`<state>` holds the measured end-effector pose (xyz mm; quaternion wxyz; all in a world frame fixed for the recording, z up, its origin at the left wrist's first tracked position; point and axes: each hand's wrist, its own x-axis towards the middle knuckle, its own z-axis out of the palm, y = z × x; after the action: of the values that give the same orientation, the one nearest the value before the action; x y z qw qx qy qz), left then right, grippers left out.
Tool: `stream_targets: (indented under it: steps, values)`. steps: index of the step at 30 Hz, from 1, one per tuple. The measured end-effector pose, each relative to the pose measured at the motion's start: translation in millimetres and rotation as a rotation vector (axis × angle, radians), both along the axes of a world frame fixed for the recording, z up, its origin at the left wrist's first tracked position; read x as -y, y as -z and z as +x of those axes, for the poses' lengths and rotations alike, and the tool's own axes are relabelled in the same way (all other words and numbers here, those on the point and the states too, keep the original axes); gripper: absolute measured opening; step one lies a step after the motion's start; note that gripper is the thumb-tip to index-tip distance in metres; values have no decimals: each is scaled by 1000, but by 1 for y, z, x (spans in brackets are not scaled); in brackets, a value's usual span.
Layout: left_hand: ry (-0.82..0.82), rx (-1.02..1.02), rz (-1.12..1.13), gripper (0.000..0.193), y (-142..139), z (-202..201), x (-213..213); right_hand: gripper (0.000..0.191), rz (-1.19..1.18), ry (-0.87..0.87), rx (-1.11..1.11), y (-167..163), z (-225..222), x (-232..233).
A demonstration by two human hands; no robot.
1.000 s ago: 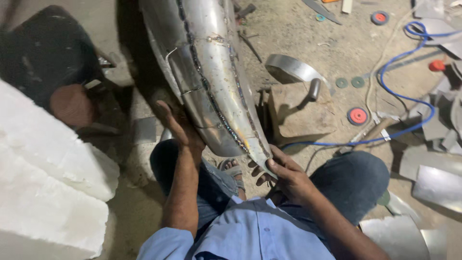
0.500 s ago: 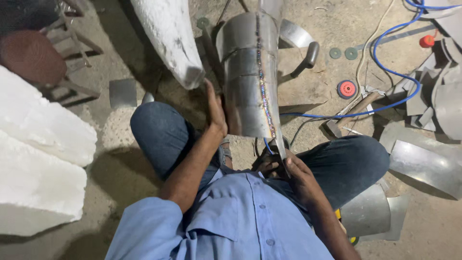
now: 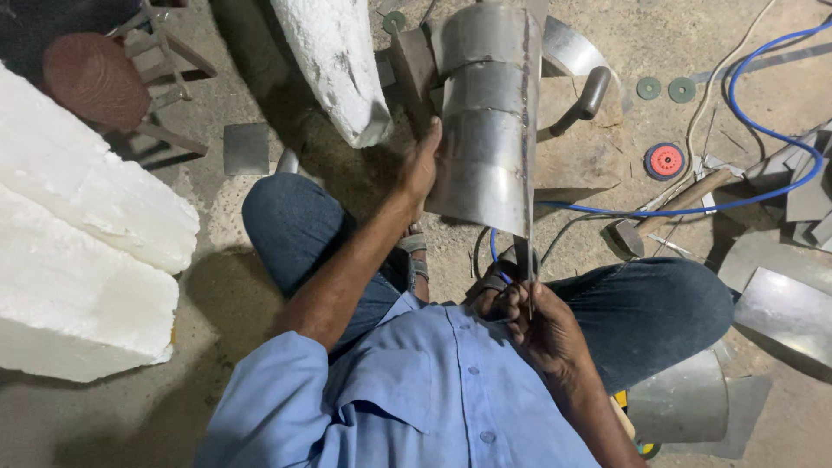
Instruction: The person sits on the workshop floor assembling curved sheet-metal duct segments, fitting the pieces together and tack welding the seams with a welding electrode holder and rod. They reposition the duct, adjust the fitted segments, and hammer the welded joints.
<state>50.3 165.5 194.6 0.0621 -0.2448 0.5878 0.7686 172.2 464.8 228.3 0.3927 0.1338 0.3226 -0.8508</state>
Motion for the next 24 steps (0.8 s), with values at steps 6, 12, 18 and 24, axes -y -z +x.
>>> stream_targets:
  steps: [6,12,18,24]
  values:
    - [75,-110,-277,70,10,-6,-59,32,306,-157,9,36,13,-25]
    - [239,-200,-324,55,-8,2,-72,26,649,-166,-328,67,24,-13]
    - [310,-81,19,41,-18,-2,-52,34,962,-250,-545,69,22,-10]
    - [207,-105,155,43,-11,-15,-56,30,984,-268,-505,68,12,-6]
